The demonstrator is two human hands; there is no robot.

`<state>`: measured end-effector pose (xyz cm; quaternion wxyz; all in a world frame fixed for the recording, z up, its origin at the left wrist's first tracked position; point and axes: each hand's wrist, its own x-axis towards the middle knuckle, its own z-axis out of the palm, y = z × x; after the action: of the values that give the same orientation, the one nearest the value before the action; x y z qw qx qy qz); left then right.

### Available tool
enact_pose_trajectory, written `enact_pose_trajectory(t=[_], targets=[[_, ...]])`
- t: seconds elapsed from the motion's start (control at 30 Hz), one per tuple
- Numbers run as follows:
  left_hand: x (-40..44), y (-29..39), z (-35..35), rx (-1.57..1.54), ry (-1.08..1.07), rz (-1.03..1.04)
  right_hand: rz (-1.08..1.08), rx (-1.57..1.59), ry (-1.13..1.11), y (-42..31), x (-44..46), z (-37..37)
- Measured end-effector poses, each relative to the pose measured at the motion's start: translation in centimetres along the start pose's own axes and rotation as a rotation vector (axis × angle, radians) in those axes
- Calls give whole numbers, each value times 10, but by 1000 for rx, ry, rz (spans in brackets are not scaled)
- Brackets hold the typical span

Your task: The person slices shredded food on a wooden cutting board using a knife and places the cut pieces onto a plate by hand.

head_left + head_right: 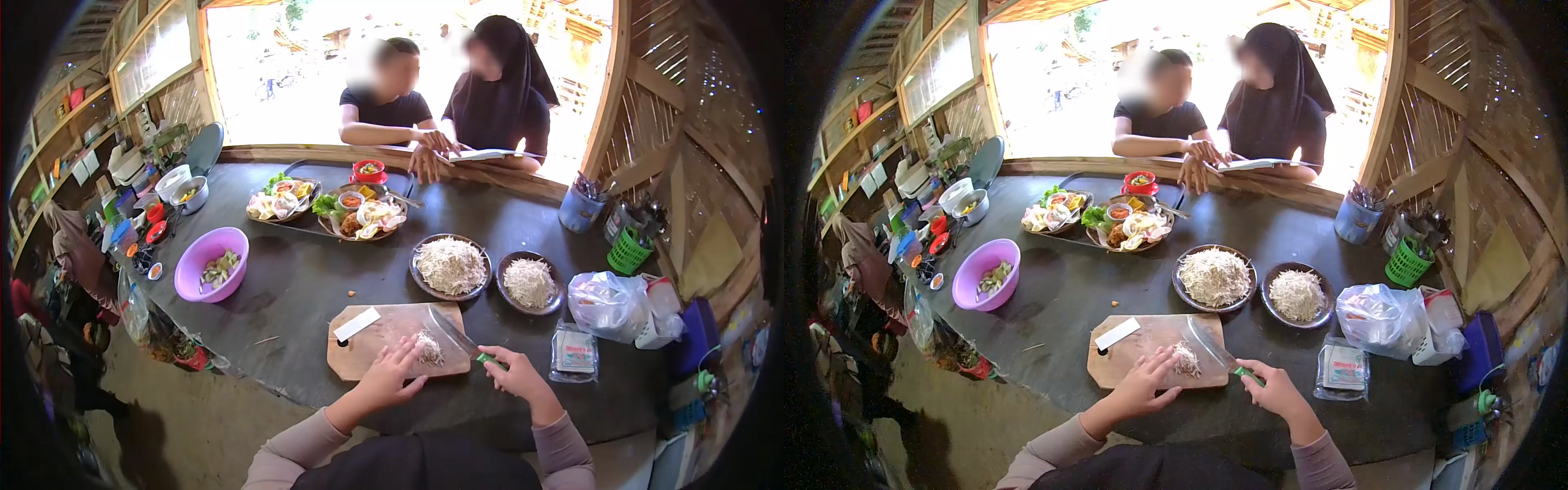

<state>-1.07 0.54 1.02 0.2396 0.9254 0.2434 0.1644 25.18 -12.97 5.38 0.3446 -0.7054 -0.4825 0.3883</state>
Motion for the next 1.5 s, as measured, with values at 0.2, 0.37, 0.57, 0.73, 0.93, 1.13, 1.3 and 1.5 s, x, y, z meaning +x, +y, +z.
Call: enact_pose_trajectory(t=[0.2,0.37,0.57,0.73,0.93,1.13,1.3,1.5], targets=[[-3,7,3,106,-72,11,16,61,-26,3,-7,7],[-4,15,-1,190,-117,48,11,43,113,13,-11,5],[-4,15,2,223,-111,47,94,74,55,1,-24,22],[-2,15,2,244,-105,56,107,83,36,-10,-28,37],[-1,13,4,269,-101,48,105,161,14,-6,-32,51],[0,11,10,310,-84,55,87,161,2,-7,-29,58],[0,10,12,276,-39,53,87,163,-16,-7,-25,60],[1,12,8,290,-79,30,83,145,-34,-9,-19,57]])
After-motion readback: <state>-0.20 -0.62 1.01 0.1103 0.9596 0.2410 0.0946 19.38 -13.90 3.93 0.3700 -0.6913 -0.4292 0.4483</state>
